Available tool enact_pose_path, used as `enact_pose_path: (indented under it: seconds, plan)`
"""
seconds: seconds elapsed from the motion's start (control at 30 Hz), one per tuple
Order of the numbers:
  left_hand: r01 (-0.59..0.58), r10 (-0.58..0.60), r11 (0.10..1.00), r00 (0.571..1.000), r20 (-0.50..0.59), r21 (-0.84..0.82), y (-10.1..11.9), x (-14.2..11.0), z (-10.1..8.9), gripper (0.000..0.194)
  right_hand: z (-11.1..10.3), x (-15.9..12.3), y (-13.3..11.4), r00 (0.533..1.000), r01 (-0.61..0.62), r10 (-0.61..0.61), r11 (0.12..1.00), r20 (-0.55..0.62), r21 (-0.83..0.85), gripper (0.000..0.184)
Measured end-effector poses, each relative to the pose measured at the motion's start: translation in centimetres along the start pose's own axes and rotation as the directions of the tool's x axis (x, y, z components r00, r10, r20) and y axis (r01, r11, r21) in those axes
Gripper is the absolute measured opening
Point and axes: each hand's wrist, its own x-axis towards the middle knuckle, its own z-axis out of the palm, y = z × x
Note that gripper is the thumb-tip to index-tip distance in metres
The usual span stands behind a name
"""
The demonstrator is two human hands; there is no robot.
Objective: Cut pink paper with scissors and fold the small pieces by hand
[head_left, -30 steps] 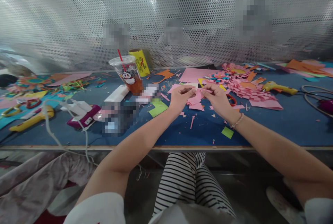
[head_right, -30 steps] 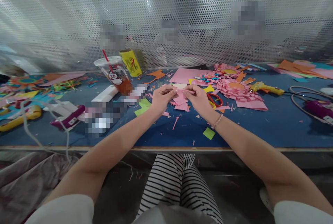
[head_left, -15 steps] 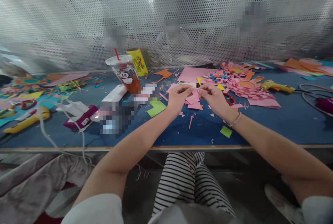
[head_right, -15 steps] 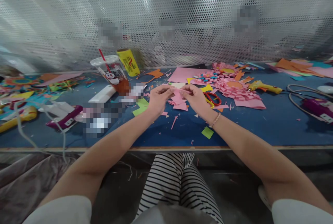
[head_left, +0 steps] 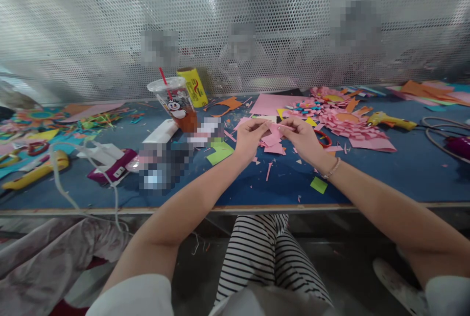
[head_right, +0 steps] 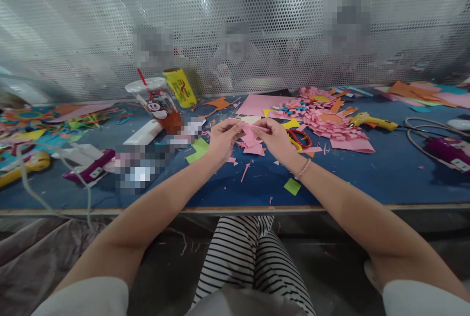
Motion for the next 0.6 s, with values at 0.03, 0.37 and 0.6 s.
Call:
enact_pose_path:
  seconds: [0.03,0.37,0.6]
  plan:
    - [0.0,0.0,1.0,1.0,0.002,0.0,0.03,-0.01,0.0,0.021,0.02,-0.01,-0.04,1.0,-0.003,0.003,1.0,-0.002,0.001,0.018]
    - [0.0,0.0,0.998,1.0,0.004,-0.06,0.14,-0.12,0.01,0.018,-0.08,0.1,-0.01,0.999,0.037,-0.037,0.999,-0.018,-0.012,0.015]
    - [0.046,-0.047,0.993,0.999,-0.002,-0.106,0.33,-0.07,0.09,0.017,-0.26,0.09,-0.46,0.997,0.072,-0.076,0.991,-0.032,-0.116,0.016]
